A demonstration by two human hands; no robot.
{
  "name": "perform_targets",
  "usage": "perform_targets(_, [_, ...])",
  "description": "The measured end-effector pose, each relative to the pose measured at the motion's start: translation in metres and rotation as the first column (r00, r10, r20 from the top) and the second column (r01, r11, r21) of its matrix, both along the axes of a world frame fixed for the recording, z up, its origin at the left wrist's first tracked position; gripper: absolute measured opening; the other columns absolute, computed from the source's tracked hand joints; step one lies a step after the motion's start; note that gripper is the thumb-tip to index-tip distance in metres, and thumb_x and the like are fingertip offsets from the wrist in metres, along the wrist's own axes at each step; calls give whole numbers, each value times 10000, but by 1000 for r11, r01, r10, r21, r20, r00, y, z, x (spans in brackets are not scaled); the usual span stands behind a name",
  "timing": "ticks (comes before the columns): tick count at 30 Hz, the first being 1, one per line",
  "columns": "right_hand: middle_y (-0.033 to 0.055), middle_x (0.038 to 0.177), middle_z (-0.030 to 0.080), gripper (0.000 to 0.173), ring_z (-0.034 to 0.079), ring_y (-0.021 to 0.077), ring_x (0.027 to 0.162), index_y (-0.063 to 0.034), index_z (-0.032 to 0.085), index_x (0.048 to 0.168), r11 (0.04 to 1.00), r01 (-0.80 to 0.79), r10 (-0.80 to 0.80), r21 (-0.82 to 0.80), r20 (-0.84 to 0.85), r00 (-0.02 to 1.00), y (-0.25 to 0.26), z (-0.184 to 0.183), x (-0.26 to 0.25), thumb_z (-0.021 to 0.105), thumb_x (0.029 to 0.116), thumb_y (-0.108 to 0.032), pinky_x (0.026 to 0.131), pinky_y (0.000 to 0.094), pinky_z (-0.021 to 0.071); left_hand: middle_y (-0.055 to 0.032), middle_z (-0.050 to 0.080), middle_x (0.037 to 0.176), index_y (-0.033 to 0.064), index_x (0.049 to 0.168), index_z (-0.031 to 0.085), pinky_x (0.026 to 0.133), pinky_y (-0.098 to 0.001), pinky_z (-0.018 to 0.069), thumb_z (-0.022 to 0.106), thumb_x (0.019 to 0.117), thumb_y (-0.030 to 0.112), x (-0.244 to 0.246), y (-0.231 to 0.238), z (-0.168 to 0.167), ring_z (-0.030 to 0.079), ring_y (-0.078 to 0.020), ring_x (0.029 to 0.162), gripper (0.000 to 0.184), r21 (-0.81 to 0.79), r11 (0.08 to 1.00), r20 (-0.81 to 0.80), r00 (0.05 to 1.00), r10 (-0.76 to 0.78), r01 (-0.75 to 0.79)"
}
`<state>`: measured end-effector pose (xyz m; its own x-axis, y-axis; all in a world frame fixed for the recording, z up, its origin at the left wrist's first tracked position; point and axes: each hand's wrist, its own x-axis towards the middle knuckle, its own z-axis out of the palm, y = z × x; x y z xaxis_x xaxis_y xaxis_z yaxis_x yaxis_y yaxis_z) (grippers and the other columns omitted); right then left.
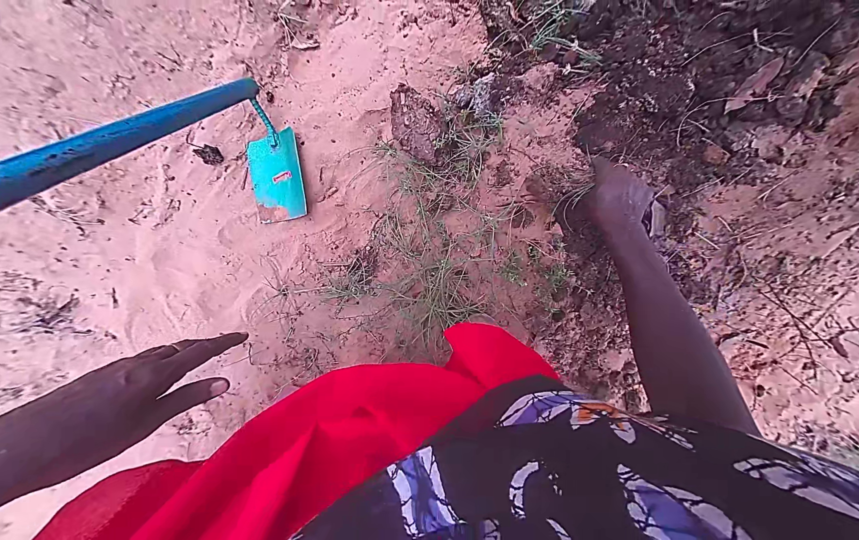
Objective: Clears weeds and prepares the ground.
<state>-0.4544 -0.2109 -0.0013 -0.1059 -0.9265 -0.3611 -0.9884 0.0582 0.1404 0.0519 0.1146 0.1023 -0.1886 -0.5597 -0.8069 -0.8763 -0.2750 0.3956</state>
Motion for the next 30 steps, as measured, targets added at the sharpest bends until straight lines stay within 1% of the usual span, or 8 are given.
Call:
perform_targets(2, [350,1261,624,472,621,579,1120,-22,562,1393,1000,21,-20,20,-32,999,-4,5,8,644,931,-65,820,758,476,-270,605,1385,91,1537,472,1043,-712,415,581,1048,351,5,9,-2,598,-505,1241,564,-1,1000,-1,1000,-4,4])
perform_targets(7, [341,1391,550,440,611,591,1118,-107,646,1364,989,-148,148,-2,92,985,-6,-5,-9,544,964,47,837,750,485,-259,592,1408,103,1554,450,1065,-687,411,580,1059,317,2,9,-4,590,-484,1264,555,94,995,6,999,-32,31])
perform_targets(10, [285,1483,505,376,623,567,1123,-43,663,1308,978,-207,206,-10,136,969,-6,-8,-18,489,996,77,842,744,497,-263,594,1403,97,1547,460,1055,-680,424,599,1052,291,-5,2,-1,601,-485,1248,549,59,998,-3,1000,-29,29])
perform_targets(13, [248,1449,560,347,640,551,1120,-48,657,1294,963,-267,260,37,129,957,-10,-5,-26,496,1009,67,842,737,507,-263,591,1408,99,1552,452,1069,-672,418,596,1053,312,-8,-4,0,594,-480,1262,562,52,998,0,999,-42,42])
perform_targets(19, [286,1208,696,334,652,545,1120,-123,652,1359,969,-249,236,-7,345,908,-17,-7,-48,558,1040,-86,887,764,471,-266,582,1418,90,1552,451,1082,-668,408,575,1064,299,-10,-6,1,581,-483,1279,544,78,996,20,999,-37,36])
perform_targets(21, [287,1225,687,345,642,558,1125,-163,617,1403,972,-231,204,37,348,915,-17,-5,-47,566,1062,-154,890,771,459,-269,584,1414,89,1551,451,1076,-664,414,572,1066,294,-12,-8,1,587,-482,1269,541,91,995,27,999,-46,43])
perform_targets(24, [230,1348,657,589,639,545,1150,-314,515,1522,965,-246,216,96,249,944,-13,-5,-40,524,1004,-33,861,779,463,-260,578,1424,104,1562,437,1087,-652,414,568,1067,308,-13,-13,3,586,-464,1280,551,99,993,55,996,-71,65])
perform_targets(30, [294,1252,666,440,638,533,1150,-137,608,1407,984,-168,158,63,142,977,-15,-4,-19,533,989,-22,859,728,494,-257,575,1428,119,1564,435,1082,-659,411,544,1075,329,-15,-18,5,575,-469,1290,543,90,994,79,994,-73,66])
